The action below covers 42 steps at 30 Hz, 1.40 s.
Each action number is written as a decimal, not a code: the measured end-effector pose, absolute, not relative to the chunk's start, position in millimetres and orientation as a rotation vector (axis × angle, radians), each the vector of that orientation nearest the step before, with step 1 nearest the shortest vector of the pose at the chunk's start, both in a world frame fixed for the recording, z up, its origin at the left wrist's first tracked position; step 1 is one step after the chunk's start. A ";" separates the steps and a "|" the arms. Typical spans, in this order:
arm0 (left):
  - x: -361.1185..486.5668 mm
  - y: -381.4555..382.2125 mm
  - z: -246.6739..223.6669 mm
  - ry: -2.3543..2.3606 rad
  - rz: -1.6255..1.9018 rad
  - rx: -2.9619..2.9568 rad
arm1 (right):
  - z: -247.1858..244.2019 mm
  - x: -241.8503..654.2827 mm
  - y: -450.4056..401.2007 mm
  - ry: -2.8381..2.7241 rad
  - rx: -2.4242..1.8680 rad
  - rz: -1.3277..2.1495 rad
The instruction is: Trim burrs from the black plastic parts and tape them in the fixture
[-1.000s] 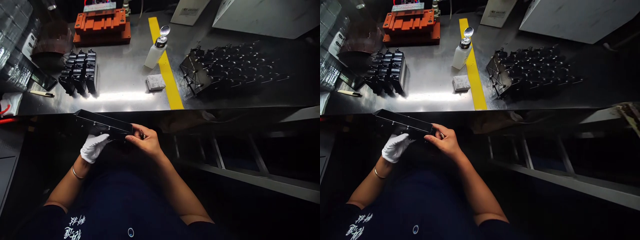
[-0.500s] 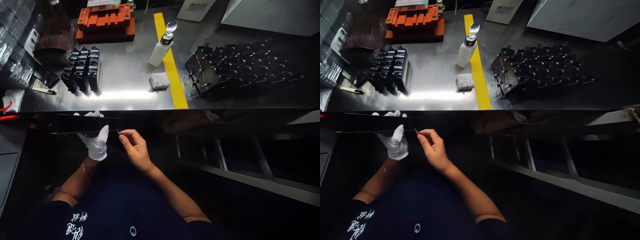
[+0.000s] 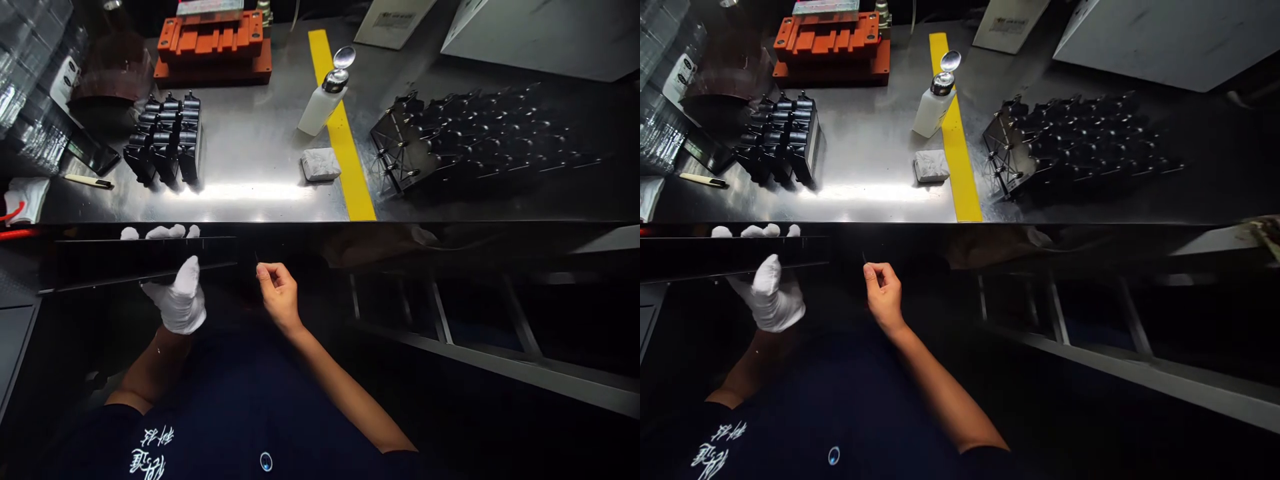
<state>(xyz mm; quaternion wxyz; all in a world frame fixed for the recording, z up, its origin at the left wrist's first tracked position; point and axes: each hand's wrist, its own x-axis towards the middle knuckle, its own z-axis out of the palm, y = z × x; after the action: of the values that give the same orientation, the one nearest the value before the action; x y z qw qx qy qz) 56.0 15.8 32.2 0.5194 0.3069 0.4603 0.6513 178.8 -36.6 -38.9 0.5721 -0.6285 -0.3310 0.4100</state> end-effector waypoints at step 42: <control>36.5 41.0 35.3 1.020 0.926 0.854 | 10.9 214.4 -39.7 -1.693 -0.976 0.815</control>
<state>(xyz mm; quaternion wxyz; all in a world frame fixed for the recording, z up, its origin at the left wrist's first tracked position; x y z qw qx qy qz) 36.5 41.0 35.3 0.6891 0.3818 0.4560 0.4140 214.4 -39.7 10.9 0.4901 -0.4019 -0.6969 0.3356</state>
